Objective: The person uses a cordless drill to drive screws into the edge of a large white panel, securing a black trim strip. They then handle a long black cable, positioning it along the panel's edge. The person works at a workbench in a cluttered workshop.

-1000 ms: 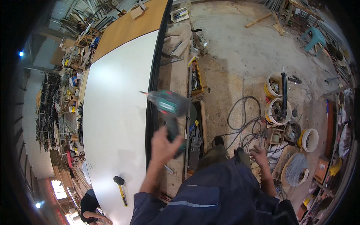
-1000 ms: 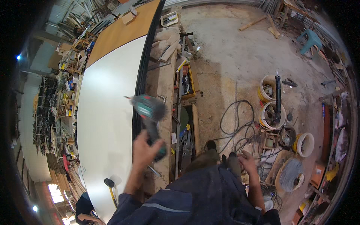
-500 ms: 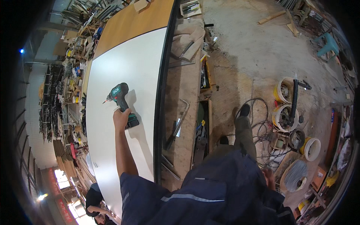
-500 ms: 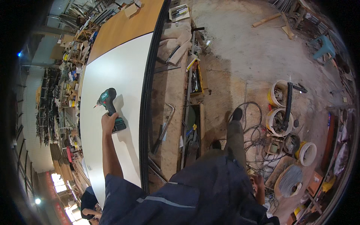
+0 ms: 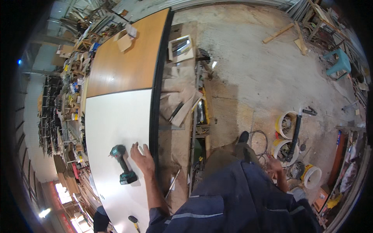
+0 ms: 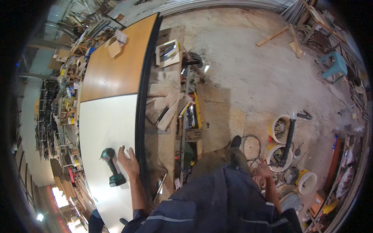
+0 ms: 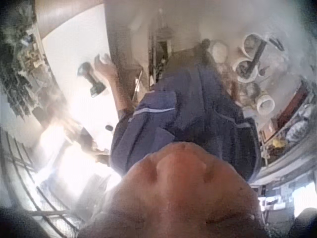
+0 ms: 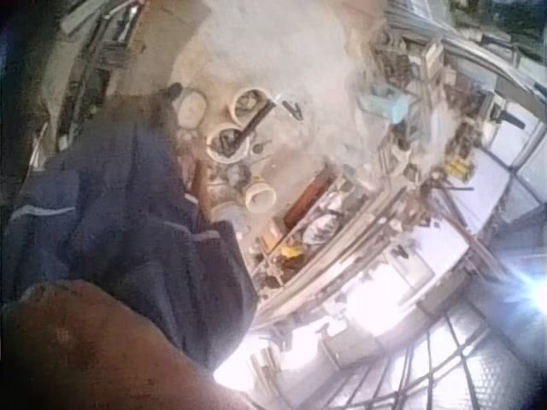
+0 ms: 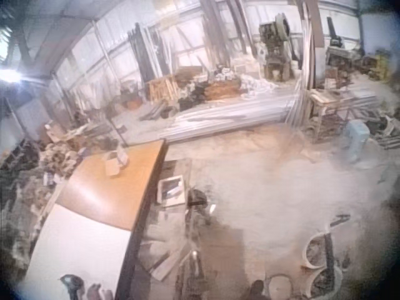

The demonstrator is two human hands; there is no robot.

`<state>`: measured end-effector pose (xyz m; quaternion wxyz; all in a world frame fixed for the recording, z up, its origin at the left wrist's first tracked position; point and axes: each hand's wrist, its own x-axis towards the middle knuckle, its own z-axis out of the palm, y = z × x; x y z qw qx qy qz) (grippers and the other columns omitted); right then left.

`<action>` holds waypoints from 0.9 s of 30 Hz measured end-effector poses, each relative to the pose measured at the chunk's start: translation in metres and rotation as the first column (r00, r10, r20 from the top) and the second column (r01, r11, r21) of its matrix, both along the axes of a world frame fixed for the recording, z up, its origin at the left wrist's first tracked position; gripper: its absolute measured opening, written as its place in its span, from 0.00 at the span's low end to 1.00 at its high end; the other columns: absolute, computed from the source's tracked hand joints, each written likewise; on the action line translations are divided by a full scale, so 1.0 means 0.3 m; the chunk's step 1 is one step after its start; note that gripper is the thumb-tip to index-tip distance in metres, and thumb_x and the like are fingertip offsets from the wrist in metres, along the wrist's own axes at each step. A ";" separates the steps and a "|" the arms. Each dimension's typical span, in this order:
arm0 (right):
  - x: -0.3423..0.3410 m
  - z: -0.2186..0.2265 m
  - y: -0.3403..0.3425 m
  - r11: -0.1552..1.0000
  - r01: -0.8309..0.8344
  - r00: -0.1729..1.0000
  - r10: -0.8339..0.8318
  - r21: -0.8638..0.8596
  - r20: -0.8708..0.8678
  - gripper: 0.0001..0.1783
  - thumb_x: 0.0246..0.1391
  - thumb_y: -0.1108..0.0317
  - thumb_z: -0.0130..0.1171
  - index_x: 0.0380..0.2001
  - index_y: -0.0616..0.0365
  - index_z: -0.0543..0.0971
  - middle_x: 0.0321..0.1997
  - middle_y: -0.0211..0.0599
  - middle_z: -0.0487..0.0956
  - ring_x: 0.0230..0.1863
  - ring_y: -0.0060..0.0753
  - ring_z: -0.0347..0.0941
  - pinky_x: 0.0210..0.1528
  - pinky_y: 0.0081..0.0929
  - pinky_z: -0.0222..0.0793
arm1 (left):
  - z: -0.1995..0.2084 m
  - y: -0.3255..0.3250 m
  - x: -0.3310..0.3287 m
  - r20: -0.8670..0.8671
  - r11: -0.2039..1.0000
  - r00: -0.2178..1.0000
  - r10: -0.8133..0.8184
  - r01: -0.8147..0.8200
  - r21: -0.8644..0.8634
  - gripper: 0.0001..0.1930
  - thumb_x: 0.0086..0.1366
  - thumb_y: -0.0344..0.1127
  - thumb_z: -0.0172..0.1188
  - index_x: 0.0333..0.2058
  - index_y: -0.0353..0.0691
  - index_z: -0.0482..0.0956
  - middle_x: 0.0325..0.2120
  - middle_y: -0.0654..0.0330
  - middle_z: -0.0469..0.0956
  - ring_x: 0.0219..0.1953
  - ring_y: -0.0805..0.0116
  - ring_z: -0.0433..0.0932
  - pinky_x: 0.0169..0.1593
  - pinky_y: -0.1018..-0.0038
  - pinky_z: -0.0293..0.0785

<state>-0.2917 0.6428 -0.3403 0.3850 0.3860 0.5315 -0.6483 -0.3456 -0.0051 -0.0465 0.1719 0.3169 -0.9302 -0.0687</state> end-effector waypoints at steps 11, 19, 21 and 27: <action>-1.120 0.144 -0.074 0.966 0.017 0.950 0.065 0.259 -0.306 0.26 0.58 0.67 0.61 0.57 0.66 0.72 0.38 0.41 0.83 0.33 0.31 0.81 0.32 0.25 0.76 | 0.012 0.185 -0.998 -0.261 0.943 0.964 -0.054 0.135 0.304 0.21 0.73 0.39 0.57 0.56 0.26 0.74 0.58 0.41 0.74 0.61 0.46 0.71 0.65 0.58 0.65; -1.386 0.108 -0.121 0.962 0.026 0.999 -0.014 0.271 -0.045 0.21 0.63 0.62 0.60 0.54 0.62 0.76 0.41 0.40 0.83 0.36 0.39 0.83 0.38 0.38 0.79 | 0.007 0.115 -1.870 -0.298 0.895 0.918 -0.262 0.347 0.282 0.21 0.72 0.39 0.58 0.54 0.26 0.76 0.52 0.41 0.78 0.56 0.47 0.76 0.60 0.60 0.69; -1.386 0.010 -0.062 0.511 -0.618 0.607 0.793 0.597 -0.051 0.19 0.63 0.61 0.60 0.52 0.59 0.78 0.45 0.40 0.83 0.42 0.40 0.82 0.44 0.41 0.78 | 0.032 0.113 -2.067 -0.255 0.888 0.922 -0.292 0.360 0.284 0.21 0.72 0.40 0.58 0.54 0.26 0.76 0.52 0.41 0.78 0.56 0.47 0.76 0.60 0.60 0.70; -1.636 0.001 -0.122 0.702 -0.288 0.760 0.581 0.651 -0.290 0.12 0.61 0.67 0.54 0.38 0.61 0.83 0.44 0.46 0.83 0.47 0.49 0.80 0.47 0.37 0.75 | -0.009 0.034 -2.421 -0.299 0.895 0.932 -0.203 0.301 0.329 0.20 0.71 0.39 0.59 0.53 0.26 0.77 0.51 0.40 0.79 0.55 0.45 0.77 0.60 0.58 0.70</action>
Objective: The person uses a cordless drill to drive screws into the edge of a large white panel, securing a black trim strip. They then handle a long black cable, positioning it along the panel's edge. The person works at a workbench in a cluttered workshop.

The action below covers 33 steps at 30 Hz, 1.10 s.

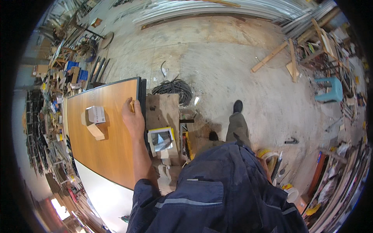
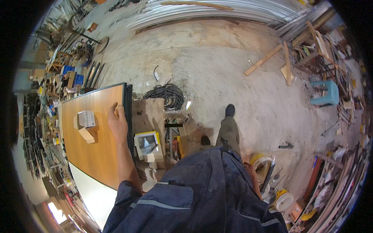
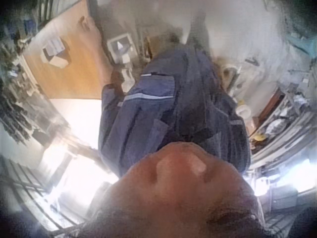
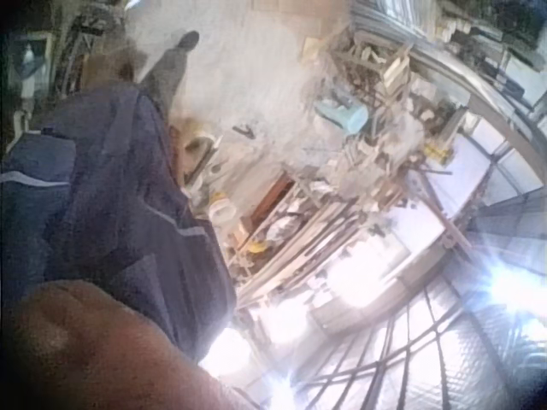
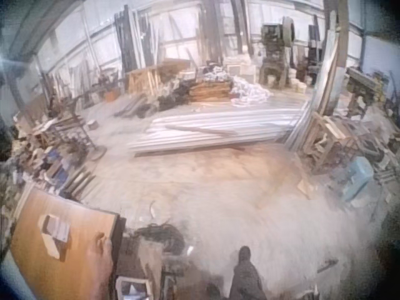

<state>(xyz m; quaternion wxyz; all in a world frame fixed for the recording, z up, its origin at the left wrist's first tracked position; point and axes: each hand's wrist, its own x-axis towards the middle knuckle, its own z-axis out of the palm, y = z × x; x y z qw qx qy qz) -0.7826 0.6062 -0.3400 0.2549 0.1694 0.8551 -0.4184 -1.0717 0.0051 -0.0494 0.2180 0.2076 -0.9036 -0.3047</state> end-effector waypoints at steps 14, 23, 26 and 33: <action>-1.808 0.036 0.099 0.987 0.034 0.909 0.035 -0.158 0.416 0.23 0.63 0.60 0.56 0.56 0.64 0.74 0.38 0.41 0.84 0.31 0.34 0.80 0.29 0.31 0.77 | -0.104 -0.014 -0.233 0.001 0.864 0.891 0.454 -0.440 -0.246 0.18 0.68 0.37 0.62 0.52 0.34 0.79 0.57 0.44 0.74 0.64 0.43 0.67 0.67 0.53 0.61; -2.692 0.205 -0.554 0.947 -0.098 0.963 0.168 -0.307 0.211 0.34 0.60 0.68 0.56 0.68 0.66 0.64 0.44 0.43 0.84 0.36 0.32 0.81 0.37 0.30 0.78 | -0.093 -0.138 -0.485 0.122 0.788 0.784 0.608 -0.579 -0.209 0.27 0.66 0.39 0.63 0.60 0.33 0.72 0.64 0.43 0.67 0.69 0.39 0.60 0.70 0.51 0.55; -2.749 0.176 -0.818 0.928 -0.227 0.896 0.318 -0.297 0.311 0.34 0.59 0.69 0.56 0.68 0.68 0.64 0.43 0.45 0.84 0.35 0.34 0.82 0.37 0.30 0.79 | -0.079 -0.252 -0.583 0.107 0.744 0.741 0.662 -0.634 -0.211 0.27 0.66 0.38 0.63 0.61 0.32 0.71 0.65 0.40 0.65 0.69 0.38 0.59 0.70 0.50 0.54; -2.858 0.028 -1.282 0.812 -0.512 0.666 0.581 -0.280 0.467 0.36 0.56 0.68 0.58 0.66 0.72 0.65 0.42 0.47 0.84 0.33 0.34 0.82 0.33 0.31 0.79 | -0.067 -0.514 -0.660 0.143 0.630 0.615 0.776 -0.737 -0.245 0.29 0.66 0.36 0.62 0.63 0.32 0.68 0.66 0.39 0.64 0.70 0.38 0.58 0.71 0.50 0.53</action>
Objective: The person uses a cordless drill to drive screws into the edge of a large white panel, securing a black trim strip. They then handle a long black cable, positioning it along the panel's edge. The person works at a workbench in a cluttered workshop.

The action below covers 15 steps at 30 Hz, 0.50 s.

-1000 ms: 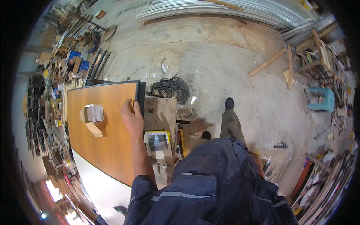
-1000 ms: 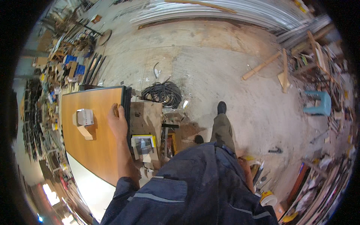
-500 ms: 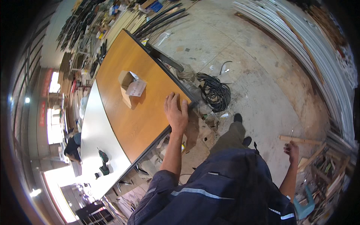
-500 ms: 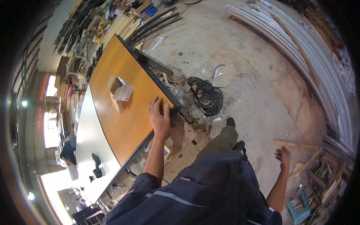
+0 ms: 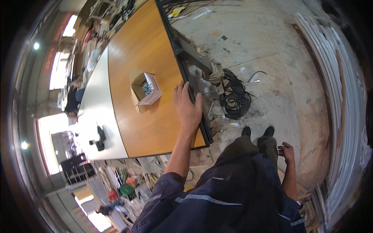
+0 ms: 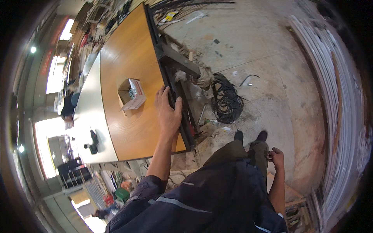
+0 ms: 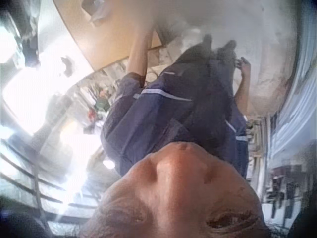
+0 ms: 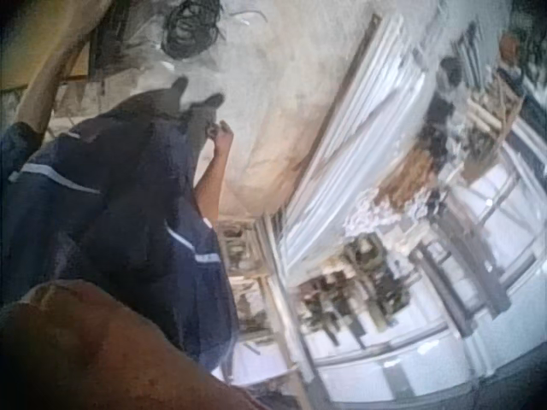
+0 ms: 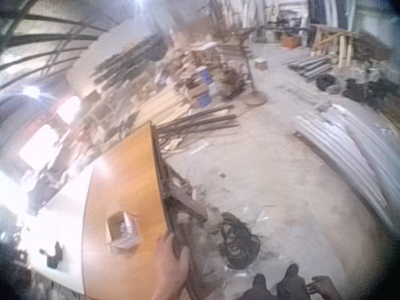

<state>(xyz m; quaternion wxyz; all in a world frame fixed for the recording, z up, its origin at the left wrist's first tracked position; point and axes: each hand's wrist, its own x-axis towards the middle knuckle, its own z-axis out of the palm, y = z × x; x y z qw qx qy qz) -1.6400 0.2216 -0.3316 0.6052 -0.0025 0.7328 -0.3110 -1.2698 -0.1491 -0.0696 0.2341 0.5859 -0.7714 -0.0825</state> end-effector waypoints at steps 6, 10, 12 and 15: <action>-0.237 -0.184 -0.458 0.981 -0.192 0.973 0.192 -0.017 0.127 0.17 0.60 0.69 0.59 0.51 0.62 0.77 0.32 0.38 0.83 0.28 0.29 0.80 0.28 0.27 0.75 | -0.047 -0.191 -0.061 0.052 0.980 0.979 0.198 -0.196 -0.041 0.29 0.68 0.34 0.62 0.64 0.31 0.66 0.65 0.40 0.66 0.68 0.42 0.62 0.71 0.55 0.54; -0.371 -0.358 -0.819 0.954 -0.300 0.924 0.294 -0.011 0.246 0.06 0.56 0.76 0.61 0.37 0.60 0.79 0.29 0.35 0.81 0.25 0.27 0.78 0.23 0.25 0.71 | -0.085 -0.257 -0.075 0.201 0.899 0.881 0.428 -0.437 0.002 0.30 0.71 0.36 0.59 0.67 0.30 0.62 0.66 0.41 0.65 0.68 0.47 0.64 0.71 0.60 0.57; -0.434 -0.544 -0.977 0.920 -0.392 0.901 0.378 0.027 0.213 0.06 0.55 0.76 0.61 0.37 0.61 0.79 0.29 0.35 0.81 0.25 0.29 0.77 0.22 0.28 0.70 | -0.075 -0.304 -0.117 0.382 0.868 0.800 0.462 -0.497 -0.008 0.31 0.72 0.35 0.58 0.69 0.32 0.60 0.71 0.41 0.58 0.75 0.49 0.53 0.75 0.60 0.48; -0.548 -0.857 -1.161 0.863 -0.505 0.828 0.478 0.020 0.293 0.15 0.54 0.75 0.62 0.46 0.65 0.78 0.31 0.38 0.83 0.26 0.30 0.79 0.26 0.30 0.74 | -0.105 -0.387 -0.153 0.632 0.866 0.657 0.412 -0.499 -0.046 0.31 0.74 0.35 0.56 0.71 0.35 0.58 0.72 0.41 0.55 0.77 0.50 0.46 0.76 0.58 0.44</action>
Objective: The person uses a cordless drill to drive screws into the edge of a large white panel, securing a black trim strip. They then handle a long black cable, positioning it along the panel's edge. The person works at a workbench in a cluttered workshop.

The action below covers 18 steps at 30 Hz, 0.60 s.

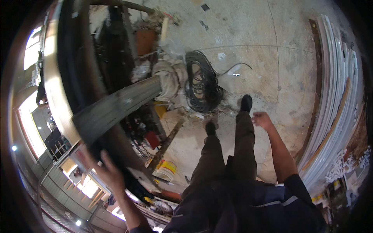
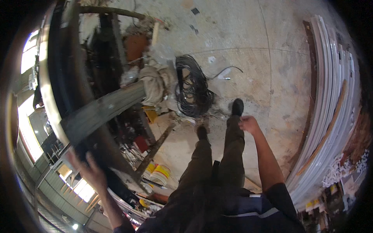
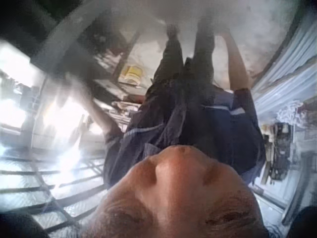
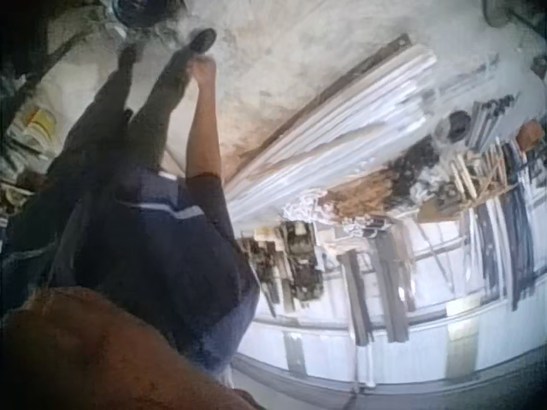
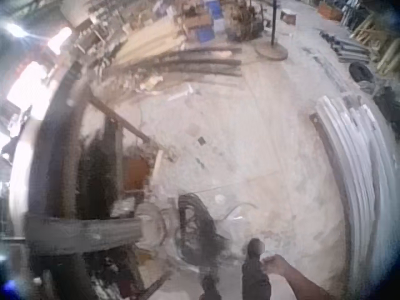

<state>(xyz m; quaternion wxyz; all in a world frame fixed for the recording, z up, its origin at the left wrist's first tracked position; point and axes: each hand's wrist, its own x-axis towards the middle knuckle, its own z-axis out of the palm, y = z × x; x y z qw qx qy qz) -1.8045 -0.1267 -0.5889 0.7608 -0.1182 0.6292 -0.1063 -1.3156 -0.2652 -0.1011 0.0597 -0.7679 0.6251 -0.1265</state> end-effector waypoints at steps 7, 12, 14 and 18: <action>-0.060 -0.629 -0.475 0.920 -0.392 0.896 0.382 -0.001 -0.226 0.20 0.56 0.70 0.59 0.51 0.67 0.81 0.34 0.40 0.84 0.26 0.30 0.78 0.27 0.30 0.76 | 0.131 0.025 0.170 0.498 0.842 0.749 0.438 -0.536 0.065 0.25 0.73 0.48 0.51 0.55 0.30 0.73 0.48 0.44 0.77 0.49 0.54 0.75 0.55 0.60 0.72; 0.085 -0.906 -0.706 0.940 -0.339 0.922 0.326 -0.029 -0.208 0.26 0.57 0.69 0.59 0.58 0.65 0.77 0.37 0.39 0.83 0.29 0.30 0.78 0.28 0.30 0.76 | 0.261 0.141 0.279 0.910 0.602 0.282 -0.305 -0.683 0.413 0.24 0.70 0.44 0.53 0.52 0.26 0.77 0.48 0.42 0.81 0.52 0.44 0.79 0.61 0.46 0.69; 0.159 -1.035 -0.748 0.965 -0.260 0.946 0.247 -0.037 -0.212 0.29 0.57 0.68 0.59 0.62 0.64 0.73 0.37 0.38 0.82 0.30 0.30 0.78 0.28 0.31 0.77 | 0.203 0.056 0.213 0.863 0.733 0.494 0.106 -0.625 0.268 0.24 0.70 0.43 0.53 0.52 0.26 0.78 0.48 0.42 0.81 0.52 0.44 0.79 0.61 0.46 0.69; 0.266 -1.219 -0.842 0.988 -0.154 0.959 0.145 -0.017 -0.245 0.36 0.55 0.68 0.60 0.68 0.61 0.68 0.33 0.37 0.80 0.28 0.31 0.76 0.27 0.34 0.77 | 0.109 -0.023 0.171 0.796 0.731 0.545 0.265 -0.651 0.202 0.23 0.69 0.42 0.54 0.52 0.26 0.78 0.47 0.41 0.81 0.51 0.45 0.80 0.60 0.48 0.70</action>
